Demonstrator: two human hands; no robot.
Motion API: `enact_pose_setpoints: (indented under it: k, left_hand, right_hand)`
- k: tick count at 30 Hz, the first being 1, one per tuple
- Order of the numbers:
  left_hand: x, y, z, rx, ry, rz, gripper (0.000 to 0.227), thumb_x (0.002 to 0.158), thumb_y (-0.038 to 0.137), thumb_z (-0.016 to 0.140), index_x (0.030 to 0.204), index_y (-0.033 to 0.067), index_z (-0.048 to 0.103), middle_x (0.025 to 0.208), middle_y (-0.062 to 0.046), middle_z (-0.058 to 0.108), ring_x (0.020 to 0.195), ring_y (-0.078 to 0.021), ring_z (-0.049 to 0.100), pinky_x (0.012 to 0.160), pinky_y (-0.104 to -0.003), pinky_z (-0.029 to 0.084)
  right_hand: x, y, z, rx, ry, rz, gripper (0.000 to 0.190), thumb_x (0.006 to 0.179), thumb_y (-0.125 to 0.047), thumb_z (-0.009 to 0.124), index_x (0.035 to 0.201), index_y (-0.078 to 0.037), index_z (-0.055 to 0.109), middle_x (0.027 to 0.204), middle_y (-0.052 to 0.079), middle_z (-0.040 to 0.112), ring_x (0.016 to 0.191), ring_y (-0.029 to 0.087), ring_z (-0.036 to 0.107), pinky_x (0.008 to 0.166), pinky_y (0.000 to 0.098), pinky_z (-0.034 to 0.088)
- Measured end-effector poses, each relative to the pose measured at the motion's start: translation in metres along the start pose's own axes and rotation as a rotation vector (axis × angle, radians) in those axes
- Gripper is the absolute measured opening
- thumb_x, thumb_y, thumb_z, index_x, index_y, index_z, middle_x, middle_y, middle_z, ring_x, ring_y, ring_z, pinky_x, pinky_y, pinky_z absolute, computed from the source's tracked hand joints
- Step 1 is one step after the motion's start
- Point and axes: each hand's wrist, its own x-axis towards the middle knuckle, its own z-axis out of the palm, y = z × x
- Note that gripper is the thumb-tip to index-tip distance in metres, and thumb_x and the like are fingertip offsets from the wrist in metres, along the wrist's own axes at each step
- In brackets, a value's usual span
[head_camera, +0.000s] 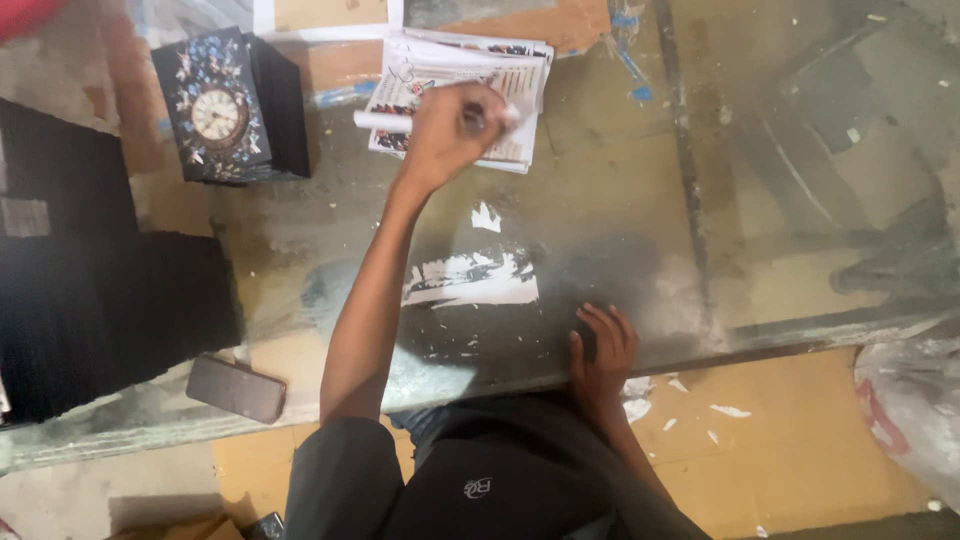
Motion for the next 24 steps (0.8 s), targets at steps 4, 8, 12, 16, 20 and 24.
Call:
enact_pose_setpoints:
  k: [4, 8, 12, 16, 20, 24]
  left_hand:
    - [-0.027, 0.064, -0.023, -0.005, 0.214, 0.111, 0.012, 0.096, 0.008, 0.076, 0.102, -0.0007, 0.069, 0.095, -0.010, 0.075, 0.088, -0.0129, 0.074, 0.081, -0.028, 0.059]
    - [-0.069, 0.111, -0.036, -0.438, 0.054, -0.059, 0.013, 0.106, 0.014, 0.066, 0.114, 0.0054, 0.060, 0.089, 0.000, 0.067, 0.083, -0.0050, 0.061, 0.076, -0.024, 0.053]
    - [-0.100, 0.107, -0.039, -0.842, -0.003, -0.336, 0.014, 0.111, 0.019, 0.058, 0.121, 0.0088, 0.055, 0.097, 0.005, 0.062, 0.087, -0.0037, 0.055, 0.072, -0.022, 0.044]
    - [-0.129, 0.080, -0.058, -0.717, 0.141, -0.463, 0.017, 0.111, 0.027, 0.052, 0.118, 0.0127, 0.056, 0.094, 0.002, 0.065, 0.079, -0.0042, 0.058, 0.064, -0.021, 0.044]
    - [-0.153, 0.066, -0.086, -0.541, -0.009, -0.277, 0.029, 0.113, 0.023, 0.059, 0.137, 0.0098, 0.048, 0.102, -0.006, 0.067, 0.096, -0.0085, 0.062, 0.079, -0.025, 0.050]
    - [-0.157, 0.042, -0.079, -0.442, -0.654, -0.291, 0.079, 0.091, 0.019, 0.076, 0.151, 0.0079, 0.025, 0.129, -0.010, 0.064, 0.107, -0.0150, 0.067, 0.087, -0.030, 0.059]
  right_hand:
    - [0.041, -0.023, -0.006, 0.675, 0.116, 0.366, 0.048, 0.096, -0.002, 0.071, 0.141, -0.006, 0.052, 0.148, 0.012, 0.053, 0.140, 0.031, 0.050, 0.121, 0.0444, 0.041]
    - [0.106, -0.052, -0.028, 0.600, 0.279, -0.013, 0.114, 0.080, 0.003, 0.086, 0.161, -0.008, 0.006, 0.163, 0.016, 0.029, 0.144, 0.027, 0.042, 0.119, 0.0438, 0.043]
    - [0.131, -0.049, -0.053, 0.982, -0.199, 0.054, 0.082, 0.087, 0.001, 0.081, 0.151, -0.002, 0.029, 0.144, 0.013, 0.054, 0.127, 0.020, 0.059, 0.108, 0.0368, 0.050]
    - [0.135, -0.034, -0.060, 0.983, -0.701, 0.249, 0.023, 0.094, 0.002, 0.079, 0.110, 0.007, 0.063, 0.095, 0.011, 0.068, 0.089, 0.013, 0.060, 0.080, 0.0304, 0.048]
    - [0.151, -0.051, -0.058, 0.671, -0.887, 0.102, 0.023, 0.088, -0.012, 0.081, 0.105, 0.001, 0.072, 0.095, 0.008, 0.080, 0.086, 0.010, 0.073, 0.076, 0.0273, 0.055]
    - [0.178, -0.090, -0.035, 0.218, -0.979, -0.452, 0.026, 0.086, -0.027, 0.082, 0.101, -0.005, 0.079, 0.093, 0.011, 0.079, 0.074, 0.025, 0.071, 0.080, 0.0393, 0.049]
